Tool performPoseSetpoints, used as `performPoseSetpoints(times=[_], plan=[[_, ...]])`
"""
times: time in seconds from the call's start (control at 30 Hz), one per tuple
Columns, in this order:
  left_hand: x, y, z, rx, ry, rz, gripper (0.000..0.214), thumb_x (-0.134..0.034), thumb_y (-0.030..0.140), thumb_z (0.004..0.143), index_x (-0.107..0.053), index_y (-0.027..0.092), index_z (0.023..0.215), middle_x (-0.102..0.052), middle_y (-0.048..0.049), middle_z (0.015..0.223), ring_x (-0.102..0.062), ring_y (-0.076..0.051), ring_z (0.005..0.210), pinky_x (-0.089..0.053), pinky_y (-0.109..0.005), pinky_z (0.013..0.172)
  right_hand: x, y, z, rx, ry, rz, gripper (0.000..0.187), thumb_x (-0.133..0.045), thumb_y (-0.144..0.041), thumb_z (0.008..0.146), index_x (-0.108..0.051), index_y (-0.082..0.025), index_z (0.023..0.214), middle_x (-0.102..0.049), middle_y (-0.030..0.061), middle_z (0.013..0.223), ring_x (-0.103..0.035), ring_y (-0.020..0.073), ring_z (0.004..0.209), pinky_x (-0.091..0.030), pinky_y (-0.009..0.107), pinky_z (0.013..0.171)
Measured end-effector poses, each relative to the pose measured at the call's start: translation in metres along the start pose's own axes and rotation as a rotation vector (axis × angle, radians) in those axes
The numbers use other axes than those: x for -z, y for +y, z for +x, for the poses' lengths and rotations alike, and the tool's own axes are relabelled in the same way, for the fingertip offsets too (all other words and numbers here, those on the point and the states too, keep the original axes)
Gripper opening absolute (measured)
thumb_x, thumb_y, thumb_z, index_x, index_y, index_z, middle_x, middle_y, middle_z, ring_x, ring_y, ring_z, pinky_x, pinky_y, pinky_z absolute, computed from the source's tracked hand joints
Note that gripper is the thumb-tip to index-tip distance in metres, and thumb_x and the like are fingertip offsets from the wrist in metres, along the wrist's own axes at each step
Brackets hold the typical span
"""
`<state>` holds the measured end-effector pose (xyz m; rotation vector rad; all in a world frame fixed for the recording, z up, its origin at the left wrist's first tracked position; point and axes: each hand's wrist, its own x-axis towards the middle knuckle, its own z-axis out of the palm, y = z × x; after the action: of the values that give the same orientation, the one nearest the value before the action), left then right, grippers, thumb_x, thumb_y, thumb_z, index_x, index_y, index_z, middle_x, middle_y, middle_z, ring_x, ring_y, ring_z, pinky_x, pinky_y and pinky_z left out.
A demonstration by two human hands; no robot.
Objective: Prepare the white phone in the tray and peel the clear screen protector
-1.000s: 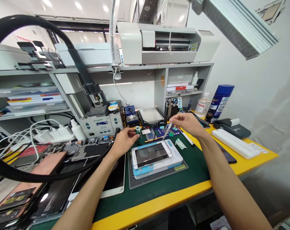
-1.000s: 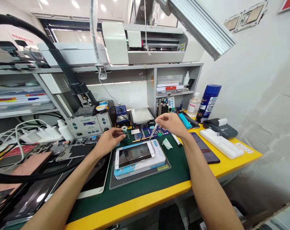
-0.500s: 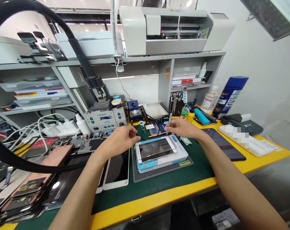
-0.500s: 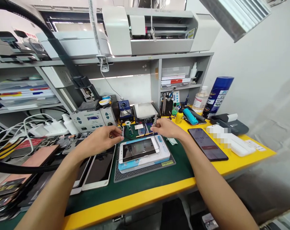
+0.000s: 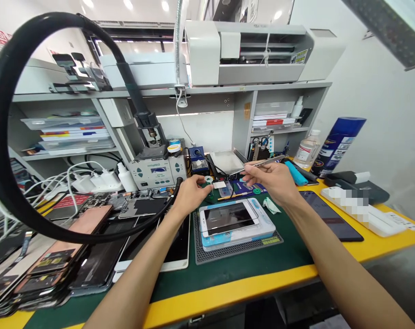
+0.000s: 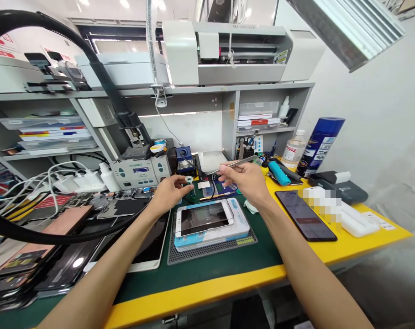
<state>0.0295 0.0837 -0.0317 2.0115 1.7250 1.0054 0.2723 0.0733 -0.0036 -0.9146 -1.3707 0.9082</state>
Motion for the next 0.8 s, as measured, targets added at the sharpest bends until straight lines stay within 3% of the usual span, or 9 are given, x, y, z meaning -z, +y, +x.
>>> performPoseSetpoints(times=[0.23,0.53,0.8], plan=[[-0.004,-0.004,-0.005,-0.131,0.007,0.026,0.016,-0.063,0.035,0.085,-0.071,0.023,0.091,-0.075,-0.0029,0.086,-0.068,-0.022,0.077,-0.047,-0.031,0.067,-0.028,-0.004,-0.018,0.188,0.019,-0.103,0.023,-0.080,-0.035,0.079,-0.076,-0.013,0.083,-0.074,0.0057,0.069,-0.069,0.0175,0.060,-0.059,0.028,0.056],[0.006,0.015,-0.026,-0.340,0.136,0.055,0.013,-0.063,0.030,0.085,-0.068,0.022,0.094,-0.069,-0.0034,0.088,-0.061,-0.022,0.083,-0.045,-0.033,0.071,-0.036,-0.004,-0.027,0.348,0.041,-0.210,0.010,-0.076,-0.026,0.083,-0.078,-0.016,0.083,-0.076,0.0052,0.079,-0.072,0.0190,0.069,-0.059,0.028,0.060],[0.005,0.017,-0.028,-0.472,0.178,0.060,0.012,-0.063,0.025,0.086,-0.067,0.020,0.095,-0.069,-0.0030,0.085,-0.060,-0.021,0.083,-0.045,-0.034,0.074,-0.038,-0.002,-0.028,0.383,0.034,-0.260,0.010,-0.075,-0.028,0.084,-0.078,-0.019,0.084,-0.078,0.0051,0.084,-0.074,0.0216,0.076,-0.060,0.031,0.067]])
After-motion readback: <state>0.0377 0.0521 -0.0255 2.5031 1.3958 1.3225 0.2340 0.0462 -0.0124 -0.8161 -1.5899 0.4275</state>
